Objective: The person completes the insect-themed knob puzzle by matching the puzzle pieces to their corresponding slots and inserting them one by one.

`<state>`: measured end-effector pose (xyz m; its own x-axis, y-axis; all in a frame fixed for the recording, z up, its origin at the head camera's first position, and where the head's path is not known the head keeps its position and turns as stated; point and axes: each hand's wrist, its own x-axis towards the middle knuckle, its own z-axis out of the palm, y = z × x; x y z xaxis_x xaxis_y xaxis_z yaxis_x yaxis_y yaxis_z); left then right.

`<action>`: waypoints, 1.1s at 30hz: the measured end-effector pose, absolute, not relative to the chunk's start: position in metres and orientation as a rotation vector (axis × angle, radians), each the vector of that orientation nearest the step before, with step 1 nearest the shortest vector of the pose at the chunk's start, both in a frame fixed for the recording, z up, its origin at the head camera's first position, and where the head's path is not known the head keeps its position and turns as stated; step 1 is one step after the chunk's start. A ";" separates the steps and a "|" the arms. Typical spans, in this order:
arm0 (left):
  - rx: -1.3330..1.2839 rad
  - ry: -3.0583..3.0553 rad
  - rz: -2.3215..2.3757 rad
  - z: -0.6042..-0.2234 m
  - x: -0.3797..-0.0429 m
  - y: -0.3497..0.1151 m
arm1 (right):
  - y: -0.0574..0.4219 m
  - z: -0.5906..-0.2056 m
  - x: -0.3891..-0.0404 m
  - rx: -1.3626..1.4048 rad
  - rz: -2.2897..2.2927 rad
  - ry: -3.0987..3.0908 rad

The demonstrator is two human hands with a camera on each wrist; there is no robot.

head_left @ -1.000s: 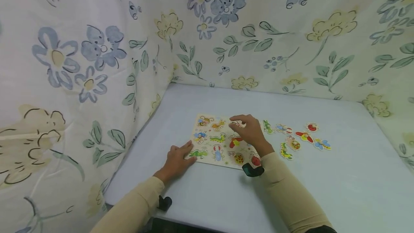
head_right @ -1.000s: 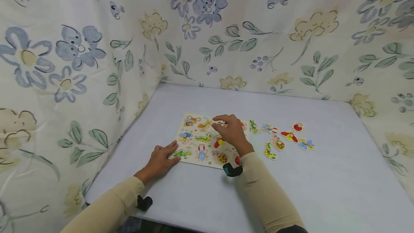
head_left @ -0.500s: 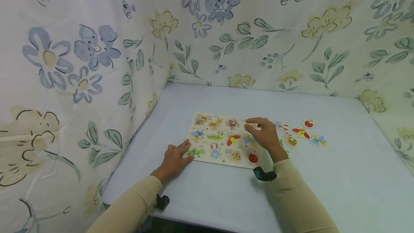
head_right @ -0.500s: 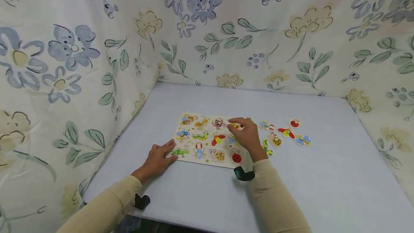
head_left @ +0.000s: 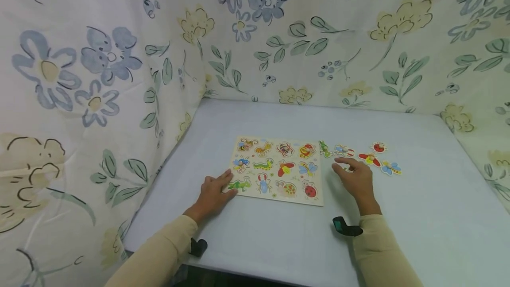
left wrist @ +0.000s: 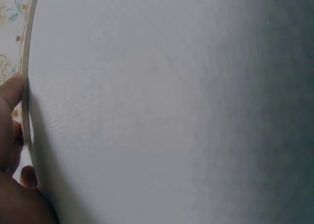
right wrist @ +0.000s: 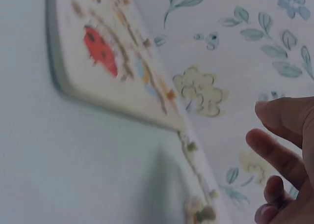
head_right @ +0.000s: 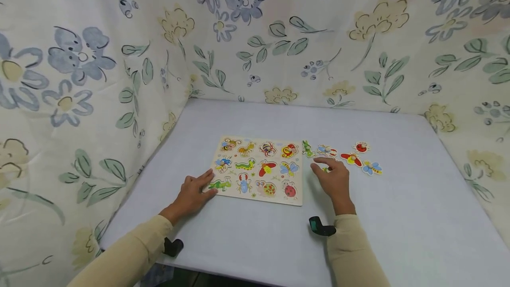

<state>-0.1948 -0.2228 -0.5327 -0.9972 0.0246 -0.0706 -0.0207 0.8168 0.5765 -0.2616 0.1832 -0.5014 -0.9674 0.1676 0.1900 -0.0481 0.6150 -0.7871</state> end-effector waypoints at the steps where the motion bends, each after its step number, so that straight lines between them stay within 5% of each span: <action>1: 0.001 2.923 0.924 -0.533 -0.195 -0.223 | 0.186 -0.503 -0.260 -0.120 1.282 -2.597; 19: -0.007 2.916 0.943 -0.532 -0.195 -0.222 | 0.203 -0.526 -0.254 -0.366 1.186 -2.684; 33: 0.009 2.927 0.929 -0.533 -0.195 -0.222 | 0.203 -0.529 -0.251 -0.276 1.140 -2.670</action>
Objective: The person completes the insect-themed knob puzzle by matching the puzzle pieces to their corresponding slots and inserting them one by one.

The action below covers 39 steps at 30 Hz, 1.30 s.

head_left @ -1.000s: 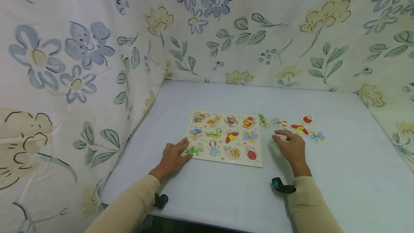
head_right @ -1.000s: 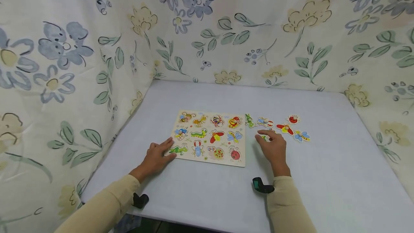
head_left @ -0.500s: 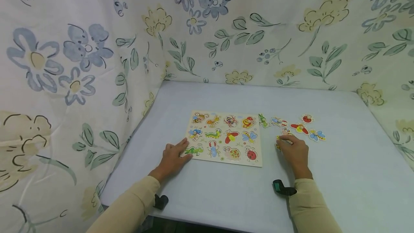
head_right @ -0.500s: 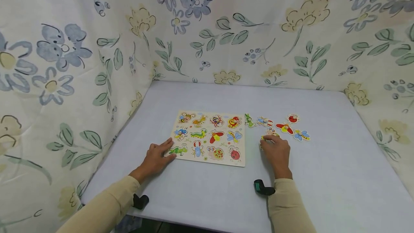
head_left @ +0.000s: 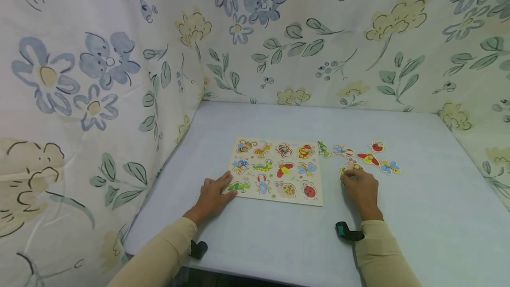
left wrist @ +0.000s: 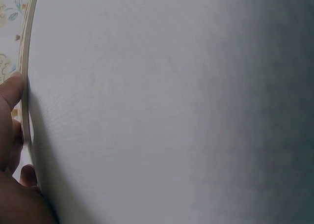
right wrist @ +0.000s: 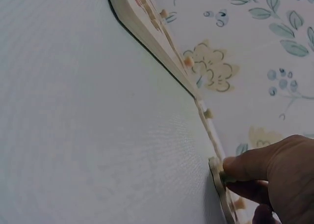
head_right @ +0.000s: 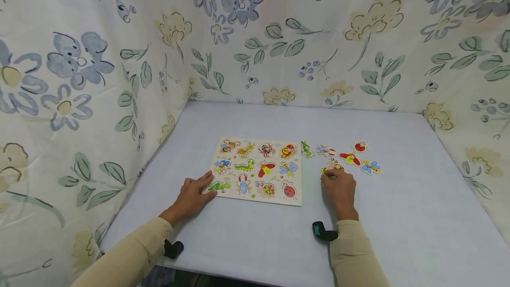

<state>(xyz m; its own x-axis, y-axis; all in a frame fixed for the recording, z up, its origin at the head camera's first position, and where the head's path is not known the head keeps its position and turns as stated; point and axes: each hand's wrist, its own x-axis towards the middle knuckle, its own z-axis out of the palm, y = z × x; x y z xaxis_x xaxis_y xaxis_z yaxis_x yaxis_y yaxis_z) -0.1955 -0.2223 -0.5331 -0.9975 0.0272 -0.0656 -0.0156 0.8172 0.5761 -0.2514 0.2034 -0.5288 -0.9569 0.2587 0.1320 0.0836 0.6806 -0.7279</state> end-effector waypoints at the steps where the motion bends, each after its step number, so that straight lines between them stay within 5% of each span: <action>1: 0.008 2.927 0.929 -0.534 -0.195 -0.222 | 0.203 -0.528 -0.251 -0.270 1.129 -2.672; 39: 0.063 2.955 0.956 -0.535 -0.195 -0.226 | 0.126 -0.494 -0.278 0.332 1.140 -2.378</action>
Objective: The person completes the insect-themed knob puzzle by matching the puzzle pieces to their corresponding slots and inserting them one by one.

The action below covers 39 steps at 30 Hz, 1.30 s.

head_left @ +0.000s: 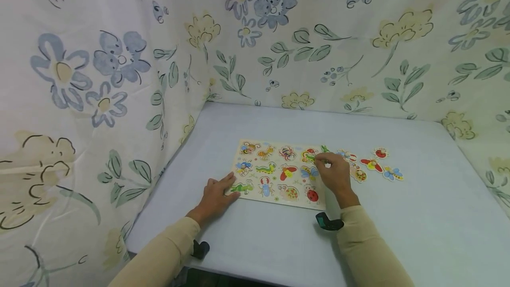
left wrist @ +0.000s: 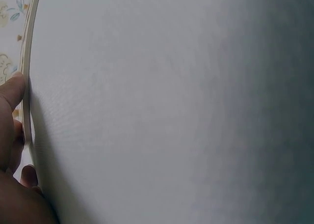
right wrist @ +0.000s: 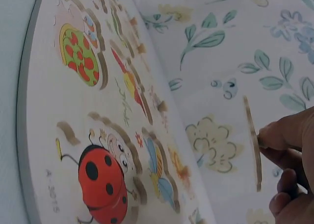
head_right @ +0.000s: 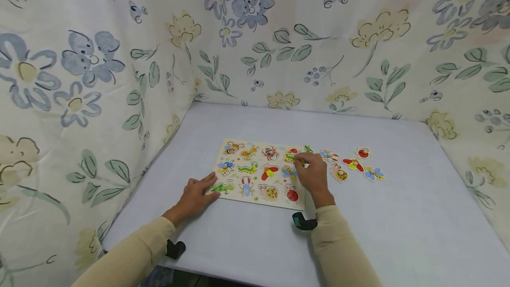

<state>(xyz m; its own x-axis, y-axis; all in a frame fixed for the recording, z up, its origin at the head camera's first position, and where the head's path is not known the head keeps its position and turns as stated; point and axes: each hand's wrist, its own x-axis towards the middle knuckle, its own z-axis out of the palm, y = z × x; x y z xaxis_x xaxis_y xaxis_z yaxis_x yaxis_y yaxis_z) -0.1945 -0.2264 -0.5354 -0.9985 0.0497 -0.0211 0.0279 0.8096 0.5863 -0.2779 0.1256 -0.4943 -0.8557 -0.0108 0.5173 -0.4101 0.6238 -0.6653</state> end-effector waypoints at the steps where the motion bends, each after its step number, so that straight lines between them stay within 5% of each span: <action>1: 0.067 2.958 0.959 -0.536 -0.194 -0.226 | 0.123 -0.493 -0.278 0.345 1.141 -2.382; 39: 0.023 2.940 0.977 -0.535 -0.194 -0.226 | 0.039 -0.489 -0.294 0.737 1.185 -2.467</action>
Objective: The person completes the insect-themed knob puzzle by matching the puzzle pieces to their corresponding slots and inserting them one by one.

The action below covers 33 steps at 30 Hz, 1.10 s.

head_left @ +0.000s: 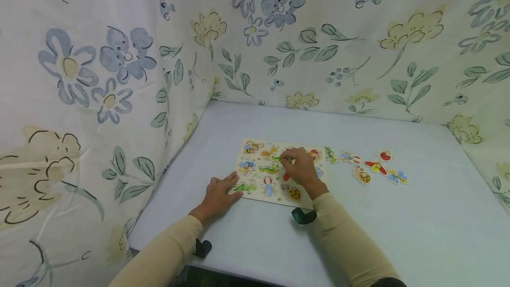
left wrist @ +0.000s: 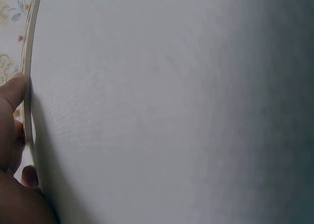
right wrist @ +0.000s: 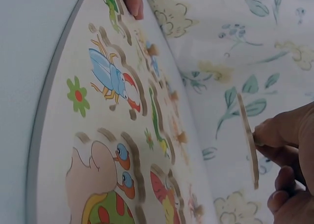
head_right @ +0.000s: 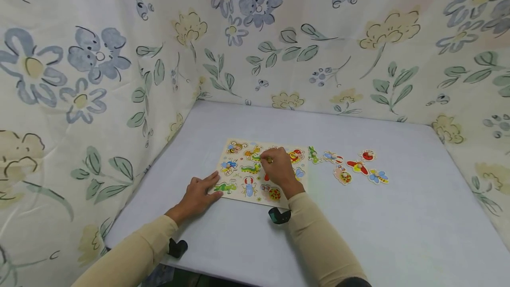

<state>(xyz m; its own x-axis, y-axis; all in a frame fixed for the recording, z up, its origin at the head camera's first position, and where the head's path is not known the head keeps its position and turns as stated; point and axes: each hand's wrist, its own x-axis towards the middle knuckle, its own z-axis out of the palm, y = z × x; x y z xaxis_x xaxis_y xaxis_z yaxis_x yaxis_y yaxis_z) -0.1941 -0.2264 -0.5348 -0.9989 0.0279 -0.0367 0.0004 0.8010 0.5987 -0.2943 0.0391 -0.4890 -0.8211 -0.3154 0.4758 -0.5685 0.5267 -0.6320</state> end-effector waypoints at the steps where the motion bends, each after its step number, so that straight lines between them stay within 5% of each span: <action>1: 0.024 2.938 0.978 -0.534 -0.194 -0.226 | 0.038 -0.489 -0.295 0.746 1.190 -2.473; 33: 0.040 2.938 0.969 -0.532 -0.193 -0.227 | 0.011 -0.507 -0.299 0.909 1.150 -2.561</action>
<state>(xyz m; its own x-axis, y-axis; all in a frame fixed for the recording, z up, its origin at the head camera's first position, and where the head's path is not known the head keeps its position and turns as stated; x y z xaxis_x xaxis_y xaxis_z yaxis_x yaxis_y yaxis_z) -0.1934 -0.2272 -0.5323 -0.9985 0.0397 -0.0374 0.0096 0.8037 0.5950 -0.2992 0.0114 -0.5068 -0.7937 -0.4560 0.4025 -0.6038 0.5108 -0.6119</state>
